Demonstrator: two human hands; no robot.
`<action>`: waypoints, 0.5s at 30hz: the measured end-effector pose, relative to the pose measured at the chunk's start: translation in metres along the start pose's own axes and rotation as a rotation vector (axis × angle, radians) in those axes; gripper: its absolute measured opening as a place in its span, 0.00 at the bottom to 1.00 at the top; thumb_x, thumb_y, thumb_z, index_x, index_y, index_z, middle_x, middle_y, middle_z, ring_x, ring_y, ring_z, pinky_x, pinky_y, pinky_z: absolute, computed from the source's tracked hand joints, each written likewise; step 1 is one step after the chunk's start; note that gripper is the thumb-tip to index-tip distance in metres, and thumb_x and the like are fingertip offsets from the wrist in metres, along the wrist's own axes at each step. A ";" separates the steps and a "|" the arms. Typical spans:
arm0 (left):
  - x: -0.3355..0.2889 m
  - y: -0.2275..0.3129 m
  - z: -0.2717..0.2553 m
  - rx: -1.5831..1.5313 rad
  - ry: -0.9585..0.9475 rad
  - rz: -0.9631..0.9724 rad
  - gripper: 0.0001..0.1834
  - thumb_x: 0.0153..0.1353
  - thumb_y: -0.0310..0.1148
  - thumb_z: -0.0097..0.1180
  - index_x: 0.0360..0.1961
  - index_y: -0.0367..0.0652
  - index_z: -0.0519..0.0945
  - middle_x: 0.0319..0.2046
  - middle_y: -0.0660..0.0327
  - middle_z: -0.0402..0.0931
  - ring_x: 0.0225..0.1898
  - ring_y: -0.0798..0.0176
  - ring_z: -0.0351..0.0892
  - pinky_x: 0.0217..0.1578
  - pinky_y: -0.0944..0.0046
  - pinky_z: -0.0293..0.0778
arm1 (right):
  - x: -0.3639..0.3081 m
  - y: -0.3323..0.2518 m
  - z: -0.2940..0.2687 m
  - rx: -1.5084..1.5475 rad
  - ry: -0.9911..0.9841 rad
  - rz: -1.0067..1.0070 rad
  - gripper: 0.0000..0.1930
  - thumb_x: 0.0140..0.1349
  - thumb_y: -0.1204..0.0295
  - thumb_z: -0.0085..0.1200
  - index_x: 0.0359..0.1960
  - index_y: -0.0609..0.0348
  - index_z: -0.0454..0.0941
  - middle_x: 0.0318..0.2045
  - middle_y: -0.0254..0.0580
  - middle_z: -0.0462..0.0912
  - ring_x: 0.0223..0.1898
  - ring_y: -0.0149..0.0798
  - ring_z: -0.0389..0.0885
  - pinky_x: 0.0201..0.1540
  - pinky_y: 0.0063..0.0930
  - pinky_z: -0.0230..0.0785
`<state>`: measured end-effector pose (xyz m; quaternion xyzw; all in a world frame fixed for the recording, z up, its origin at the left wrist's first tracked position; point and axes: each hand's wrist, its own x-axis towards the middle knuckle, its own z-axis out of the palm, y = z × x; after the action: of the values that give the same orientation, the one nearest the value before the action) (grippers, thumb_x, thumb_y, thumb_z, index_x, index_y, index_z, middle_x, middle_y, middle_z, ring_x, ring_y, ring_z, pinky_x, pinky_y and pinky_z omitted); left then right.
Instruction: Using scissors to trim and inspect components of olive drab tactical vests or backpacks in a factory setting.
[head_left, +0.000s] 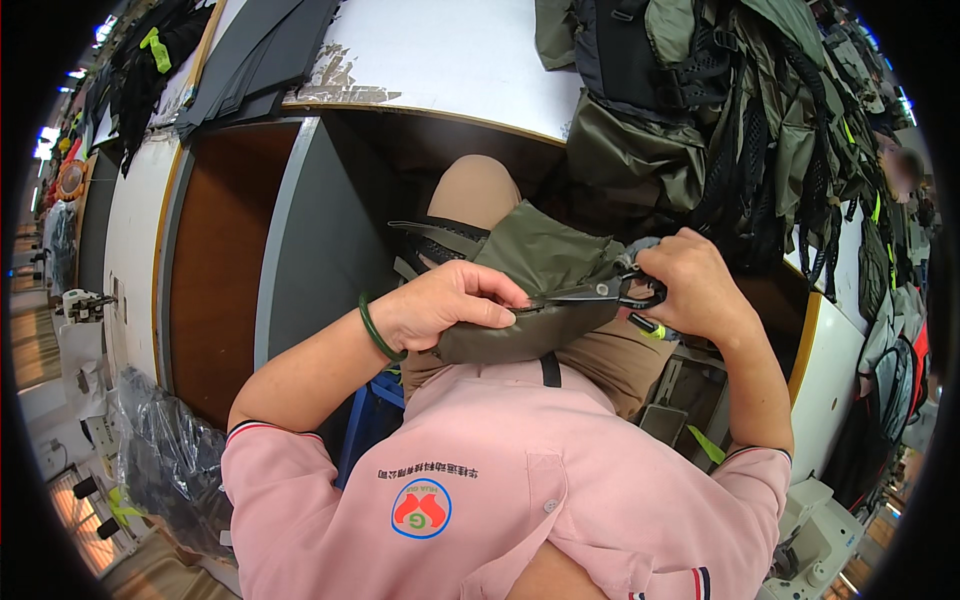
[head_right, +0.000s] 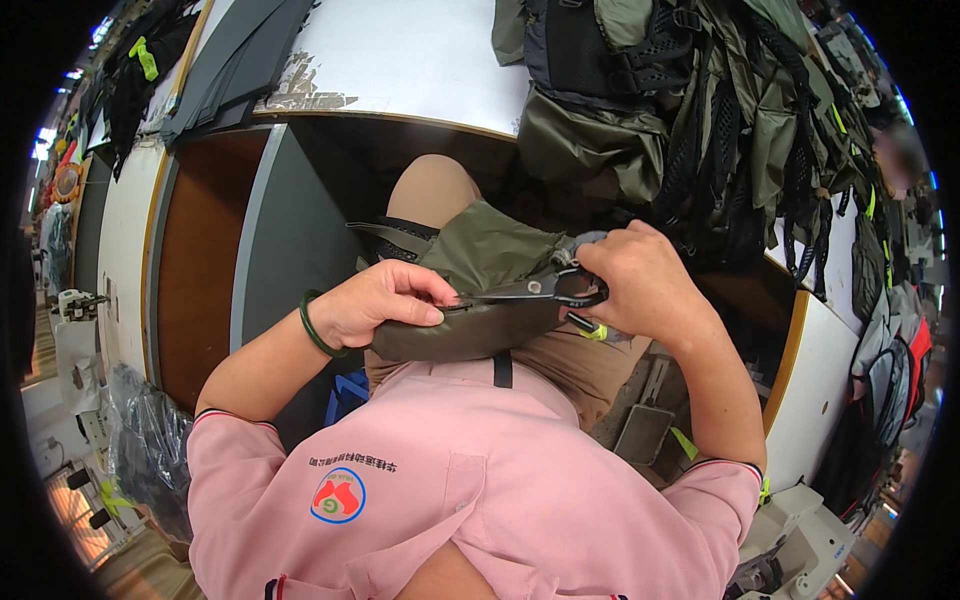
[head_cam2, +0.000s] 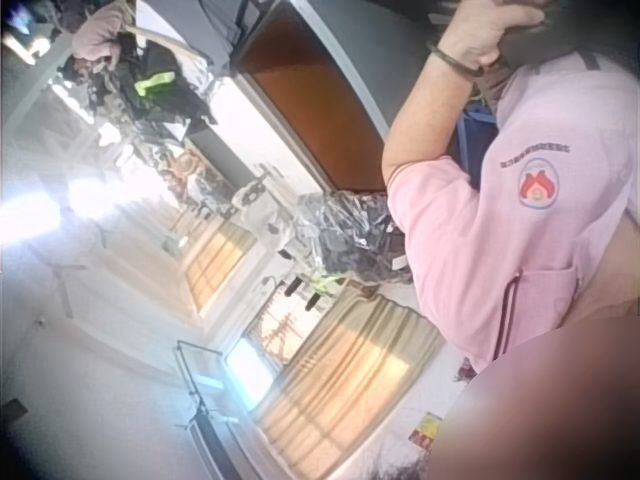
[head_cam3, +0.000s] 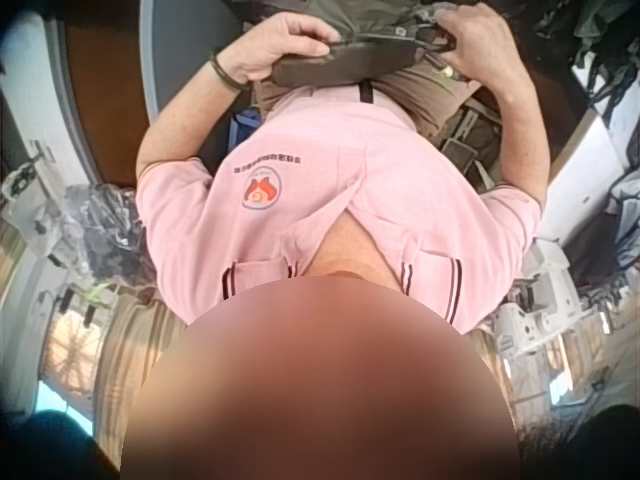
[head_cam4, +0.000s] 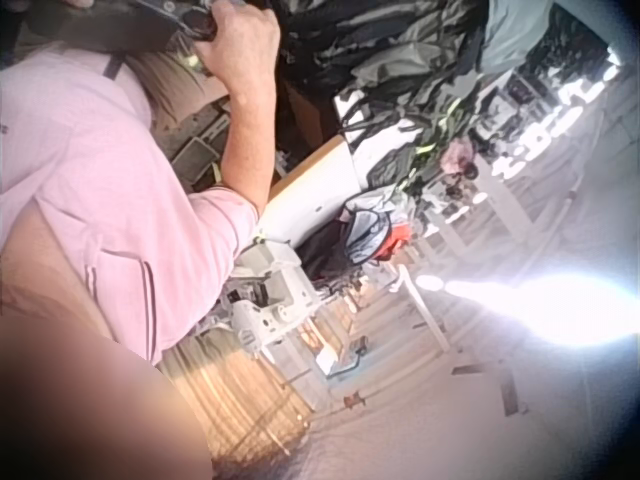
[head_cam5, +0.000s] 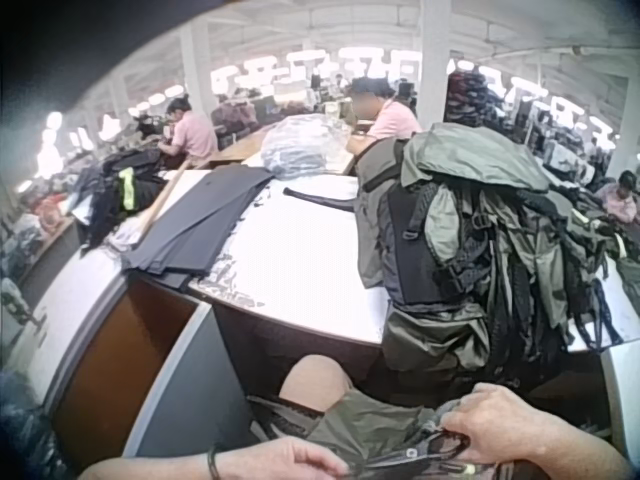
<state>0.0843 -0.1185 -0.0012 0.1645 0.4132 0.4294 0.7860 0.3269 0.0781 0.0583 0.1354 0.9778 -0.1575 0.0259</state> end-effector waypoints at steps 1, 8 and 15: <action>0.001 0.000 -0.001 -0.011 0.001 0.005 0.11 0.57 0.20 0.61 0.43 0.36 0.82 0.38 0.61 0.82 0.38 0.72 0.80 0.43 0.72 0.77 | 0.001 -0.001 -0.002 -0.001 0.000 -0.001 0.20 0.36 0.59 0.73 0.21 0.57 0.74 0.19 0.40 0.76 0.29 0.46 0.78 0.39 0.36 0.67; 0.004 0.004 0.000 -0.033 -0.014 -0.011 0.10 0.57 0.20 0.61 0.41 0.37 0.82 0.38 0.63 0.82 0.38 0.73 0.80 0.44 0.72 0.76 | 0.009 -0.009 -0.020 -0.147 0.194 -0.146 0.21 0.35 0.63 0.74 0.27 0.55 0.75 0.23 0.35 0.75 0.32 0.40 0.77 0.40 0.35 0.64; 0.005 0.005 0.002 -0.048 -0.032 -0.012 0.11 0.57 0.20 0.61 0.42 0.36 0.82 0.38 0.63 0.82 0.38 0.73 0.80 0.45 0.72 0.76 | 0.011 -0.012 -0.025 -0.278 0.188 -0.194 0.19 0.38 0.64 0.72 0.28 0.54 0.75 0.24 0.33 0.75 0.33 0.39 0.75 0.41 0.35 0.63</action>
<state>0.0848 -0.1115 0.0010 0.1499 0.3911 0.4315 0.7990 0.3126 0.0778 0.0849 0.0496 0.9968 -0.0095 -0.0622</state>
